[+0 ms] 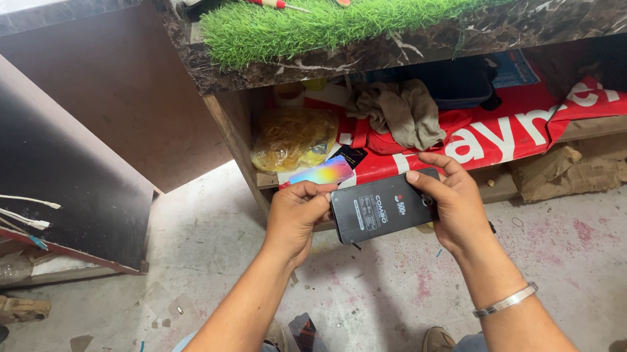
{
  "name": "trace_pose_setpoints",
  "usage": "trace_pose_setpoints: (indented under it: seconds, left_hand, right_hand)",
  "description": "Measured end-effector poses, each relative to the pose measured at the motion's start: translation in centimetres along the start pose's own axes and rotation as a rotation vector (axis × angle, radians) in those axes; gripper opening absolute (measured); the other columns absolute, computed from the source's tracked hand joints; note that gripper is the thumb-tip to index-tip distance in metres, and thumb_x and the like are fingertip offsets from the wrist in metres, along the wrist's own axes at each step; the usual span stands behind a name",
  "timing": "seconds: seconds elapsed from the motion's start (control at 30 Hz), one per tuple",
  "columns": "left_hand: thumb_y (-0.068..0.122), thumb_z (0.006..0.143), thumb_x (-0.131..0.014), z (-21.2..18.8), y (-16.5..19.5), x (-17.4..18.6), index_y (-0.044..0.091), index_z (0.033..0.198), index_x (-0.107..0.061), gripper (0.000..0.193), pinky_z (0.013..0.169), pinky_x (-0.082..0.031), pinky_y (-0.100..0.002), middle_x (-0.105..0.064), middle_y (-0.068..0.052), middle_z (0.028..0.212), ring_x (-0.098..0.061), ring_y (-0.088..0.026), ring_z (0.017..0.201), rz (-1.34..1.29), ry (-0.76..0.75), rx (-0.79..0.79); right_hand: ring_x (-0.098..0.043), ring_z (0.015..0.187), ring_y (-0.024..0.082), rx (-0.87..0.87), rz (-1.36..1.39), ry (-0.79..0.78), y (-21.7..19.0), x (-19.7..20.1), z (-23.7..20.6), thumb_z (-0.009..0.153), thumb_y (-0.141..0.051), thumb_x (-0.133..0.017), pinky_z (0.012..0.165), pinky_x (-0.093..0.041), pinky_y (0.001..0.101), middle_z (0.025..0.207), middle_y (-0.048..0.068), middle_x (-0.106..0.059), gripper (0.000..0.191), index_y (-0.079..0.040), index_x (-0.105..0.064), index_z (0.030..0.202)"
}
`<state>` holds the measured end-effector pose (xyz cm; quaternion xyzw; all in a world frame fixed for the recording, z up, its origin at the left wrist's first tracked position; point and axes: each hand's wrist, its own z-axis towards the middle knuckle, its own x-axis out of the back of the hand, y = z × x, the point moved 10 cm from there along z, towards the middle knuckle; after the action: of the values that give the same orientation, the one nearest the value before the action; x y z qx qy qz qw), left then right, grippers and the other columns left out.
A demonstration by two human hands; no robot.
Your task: The person holds a smartphone, removes and reattaches the back cover to check the internal battery and board, then snaps the cover back on. They wrap rubber bands around the phone body, power on the screen, and tap the display while the bands hold the assembly together.
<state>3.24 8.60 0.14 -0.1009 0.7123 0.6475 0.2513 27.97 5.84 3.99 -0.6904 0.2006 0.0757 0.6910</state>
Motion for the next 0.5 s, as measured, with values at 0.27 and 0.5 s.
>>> trace_pose_setpoints:
  seconds: [0.27,0.5]
  left_hand:
    - [0.003,0.092,-0.064,-0.4,-0.2,-1.3,-0.003,0.103,-0.064,0.012,0.072,-0.061,-0.031,-0.074,-0.011,0.092,-0.071,-0.016,0.077,0.045,-0.131,0.149]
    - [-0.001,0.085,-0.056,-1.3,1.3,-2.4,0.001,0.125,-0.059,0.041,0.073,-0.061,-0.03,-0.07,-0.01,0.103,-0.071,-0.017,0.08,0.227,-0.333,0.214]
  right_hand:
    - [-0.071,0.076,0.014,-0.009,-0.069,-0.064,-0.8,-0.1,0.1,0.087,-0.002,-0.073,0.069,-0.058,0.0278,0.091,0.011,-0.074,0.052,-0.001,-0.052,0.134]
    - [-0.072,0.079,0.013,-0.089,-0.127,-0.101,-0.9,-1.0,-0.4,0.083,-0.003,-0.074,0.07,-0.058,0.029,0.093,0.01,-0.075,0.056,-0.003,-0.051,0.134]
